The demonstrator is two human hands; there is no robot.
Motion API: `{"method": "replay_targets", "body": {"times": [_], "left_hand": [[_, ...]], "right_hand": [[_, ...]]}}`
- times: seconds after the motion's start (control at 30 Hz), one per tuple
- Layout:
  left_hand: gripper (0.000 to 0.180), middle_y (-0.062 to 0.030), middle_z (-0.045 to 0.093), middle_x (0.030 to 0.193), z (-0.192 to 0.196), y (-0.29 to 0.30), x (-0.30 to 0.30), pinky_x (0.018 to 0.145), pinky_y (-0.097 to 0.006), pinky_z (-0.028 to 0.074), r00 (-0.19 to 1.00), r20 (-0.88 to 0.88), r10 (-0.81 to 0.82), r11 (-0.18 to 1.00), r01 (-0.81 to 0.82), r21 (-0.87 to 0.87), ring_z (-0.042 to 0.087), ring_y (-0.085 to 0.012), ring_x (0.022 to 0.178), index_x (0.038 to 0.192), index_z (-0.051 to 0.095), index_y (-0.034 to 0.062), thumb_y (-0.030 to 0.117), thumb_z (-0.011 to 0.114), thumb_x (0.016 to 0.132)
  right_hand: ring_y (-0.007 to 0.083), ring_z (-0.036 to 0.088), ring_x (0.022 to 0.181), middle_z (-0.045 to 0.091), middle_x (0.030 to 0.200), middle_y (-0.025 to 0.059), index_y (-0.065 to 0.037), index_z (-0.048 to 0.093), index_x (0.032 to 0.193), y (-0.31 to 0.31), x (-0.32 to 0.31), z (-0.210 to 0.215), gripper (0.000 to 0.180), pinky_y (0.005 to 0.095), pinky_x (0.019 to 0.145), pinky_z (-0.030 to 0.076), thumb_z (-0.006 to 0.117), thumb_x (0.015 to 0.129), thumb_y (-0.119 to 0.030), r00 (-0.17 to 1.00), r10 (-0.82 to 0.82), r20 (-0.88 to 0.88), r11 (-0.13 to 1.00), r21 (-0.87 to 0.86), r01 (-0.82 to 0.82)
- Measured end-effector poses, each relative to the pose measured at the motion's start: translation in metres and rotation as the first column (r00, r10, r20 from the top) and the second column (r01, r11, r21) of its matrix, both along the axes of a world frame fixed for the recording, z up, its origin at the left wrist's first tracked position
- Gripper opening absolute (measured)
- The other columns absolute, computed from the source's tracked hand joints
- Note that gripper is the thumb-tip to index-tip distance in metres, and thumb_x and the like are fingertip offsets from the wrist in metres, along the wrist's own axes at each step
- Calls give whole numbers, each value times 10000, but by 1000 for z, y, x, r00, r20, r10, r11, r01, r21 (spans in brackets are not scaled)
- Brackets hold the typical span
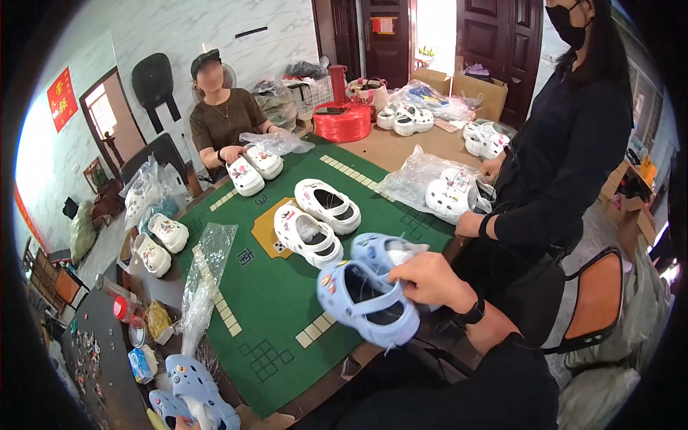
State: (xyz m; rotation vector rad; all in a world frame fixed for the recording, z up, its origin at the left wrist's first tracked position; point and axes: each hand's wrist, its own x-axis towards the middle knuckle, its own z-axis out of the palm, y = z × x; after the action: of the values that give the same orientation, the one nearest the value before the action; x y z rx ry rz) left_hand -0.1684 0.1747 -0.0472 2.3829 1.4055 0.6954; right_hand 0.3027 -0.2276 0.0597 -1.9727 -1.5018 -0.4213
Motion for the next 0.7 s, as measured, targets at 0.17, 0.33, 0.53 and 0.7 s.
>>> {"method": "replay_targets", "body": {"times": [0.17, 0.33, 0.53, 0.7], "left_hand": [[482, -217, 652, 1058, 39, -15, -1, 817, -412, 495, 1000, -12, 13, 999, -14, -29, 625, -358, 961, 1168, 591, -23, 260, 687, 790], [461, -201, 655, 1064, 84, -32, -11, 818, -405, 495, 998, -42, 39, 998, -41, -55, 628, -339, 962, 1174, 597, -19, 264, 665, 816], [439, -182, 660, 1071, 131, -56, -10, 819, -396, 496, 997, -43, 57, 994, -60, -88, 632, -315, 965, 1181, 605, -14, 267, 637, 846], [422, -166, 663, 1077, 158, -71, -10, 821, -389, 497, 997, -31, 67, 990, -70, -123, 635, -295, 966, 1187, 612, -11, 271, 615, 872]], "right_hand": [[305, 597, 622, 585, 643, 78, -156, 675, 874, -14, 20, -51, 270, 416, 572, 461, 671, 625, -52, 991, -135, -16, 990, 40, 135], [296, 587, 638, 576, 626, 63, -152, 676, 853, -15, 18, -76, 292, 407, 589, 451, 681, 585, -35, 977, -212, 34, 970, 126, 206], [257, 598, 654, 605, 692, 17, -170, 675, 866, -8, 52, -110, 327, 382, 589, 445, 682, 579, -14, 956, -275, 105, 943, 225, 247], [283, 584, 682, 542, 679, 47, -173, 640, 906, 12, 72, -107, 292, 411, 617, 430, 674, 640, -56, 952, -276, 129, 950, 184, 251]]}}
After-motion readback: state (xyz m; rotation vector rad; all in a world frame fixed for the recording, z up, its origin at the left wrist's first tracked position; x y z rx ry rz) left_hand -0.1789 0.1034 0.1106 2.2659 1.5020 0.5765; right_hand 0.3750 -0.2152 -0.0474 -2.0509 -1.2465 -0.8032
